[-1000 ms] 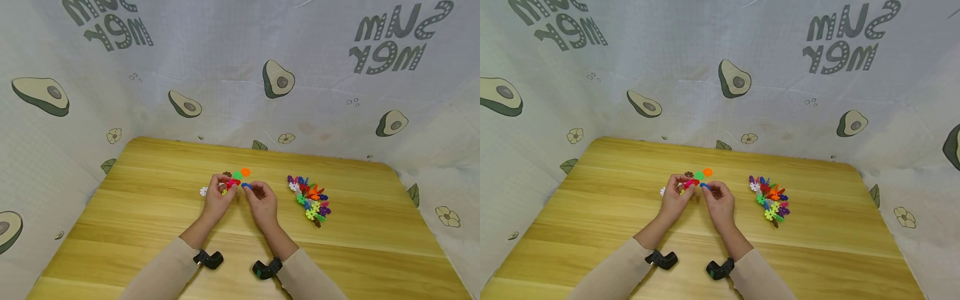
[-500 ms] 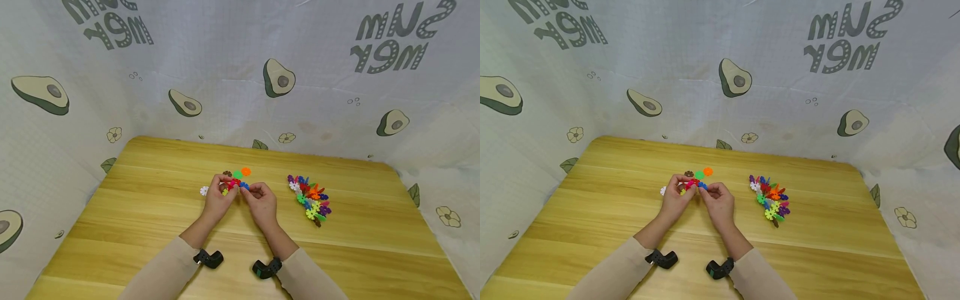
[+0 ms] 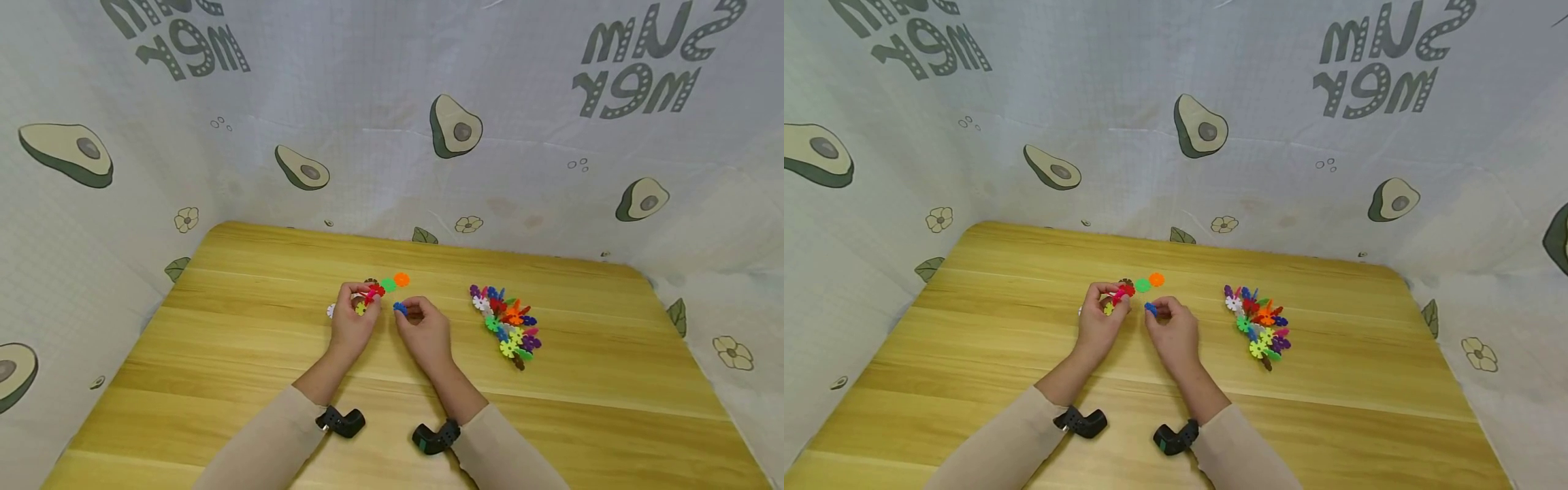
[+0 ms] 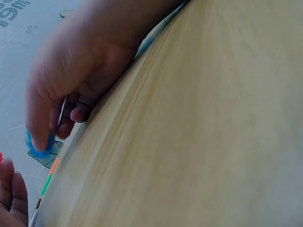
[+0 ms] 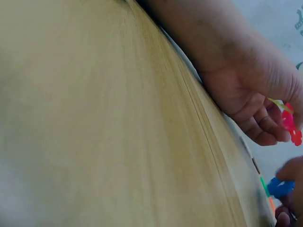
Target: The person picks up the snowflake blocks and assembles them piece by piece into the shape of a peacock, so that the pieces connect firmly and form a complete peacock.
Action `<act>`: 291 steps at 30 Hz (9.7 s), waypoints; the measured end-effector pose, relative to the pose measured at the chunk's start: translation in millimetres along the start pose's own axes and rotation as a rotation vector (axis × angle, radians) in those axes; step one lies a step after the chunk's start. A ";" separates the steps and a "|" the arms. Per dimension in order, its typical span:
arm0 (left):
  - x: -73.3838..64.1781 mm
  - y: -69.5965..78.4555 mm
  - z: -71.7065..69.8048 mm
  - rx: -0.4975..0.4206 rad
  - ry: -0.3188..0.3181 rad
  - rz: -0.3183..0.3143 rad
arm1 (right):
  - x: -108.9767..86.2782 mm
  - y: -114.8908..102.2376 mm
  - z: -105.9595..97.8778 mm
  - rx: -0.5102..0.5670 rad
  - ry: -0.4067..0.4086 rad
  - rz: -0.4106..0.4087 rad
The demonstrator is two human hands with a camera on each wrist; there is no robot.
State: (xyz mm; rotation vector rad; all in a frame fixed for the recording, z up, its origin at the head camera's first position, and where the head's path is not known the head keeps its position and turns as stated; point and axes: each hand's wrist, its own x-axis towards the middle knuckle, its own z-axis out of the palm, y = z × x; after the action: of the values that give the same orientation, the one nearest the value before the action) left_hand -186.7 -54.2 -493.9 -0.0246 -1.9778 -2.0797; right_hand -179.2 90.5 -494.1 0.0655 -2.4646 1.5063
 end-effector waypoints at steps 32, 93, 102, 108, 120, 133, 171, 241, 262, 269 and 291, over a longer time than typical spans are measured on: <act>1.0 0.3 -2.1 -0.049 -0.077 -0.017 | 30.5 8.4 -14.5 -0.464 -0.120 0.038; 1.5 6.3 -4.1 -0.090 -0.109 -0.191 | 7.0 -2.0 -62.5 -0.190 0.236 -0.158; 0.8 4.3 -4.7 -0.124 -0.119 -0.201 | 18.2 6.9 -153.9 -0.667 -0.099 0.289; -1.7 5.0 -3.6 -0.117 -0.155 -0.206 | 18.3 14.8 -157.1 -0.715 -0.129 0.282; -1.9 7.2 -4.3 -0.078 -0.169 -0.192 | 19.0 16.5 -135.4 -0.741 -0.051 0.099; -6.3 5.7 -4.8 -0.082 -0.197 -0.182 | 16.2 16.7 -144.0 -0.542 -0.160 0.121; -6.3 5.8 -3.1 -0.089 -0.176 -0.194 | 17.5 14.2 -122.4 -0.321 -0.117 0.173; -18.0 9.4 5.1 -0.015 -0.087 0.292 | -6.5 7.6 -50.8 1.104 -0.457 0.263; -19.2 11.4 6.0 0.162 -0.128 0.348 | 11.2 30.0 -109.9 1.310 -0.281 0.569; -18.0 8.6 2.8 0.142 -0.130 0.294 | 21.0 49.3 -151.6 1.223 -0.231 0.609; -6.9 14.5 -12.4 0.150 -0.064 0.119 | 22.7 21.2 -187.7 -0.027 0.291 0.515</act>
State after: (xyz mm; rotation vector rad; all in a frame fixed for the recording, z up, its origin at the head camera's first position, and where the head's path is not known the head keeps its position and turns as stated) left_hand -175.0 -65.6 -481.9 -0.1773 -2.1097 -1.8758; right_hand -169.1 267.8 -425.9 -0.7903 -2.3624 1.5230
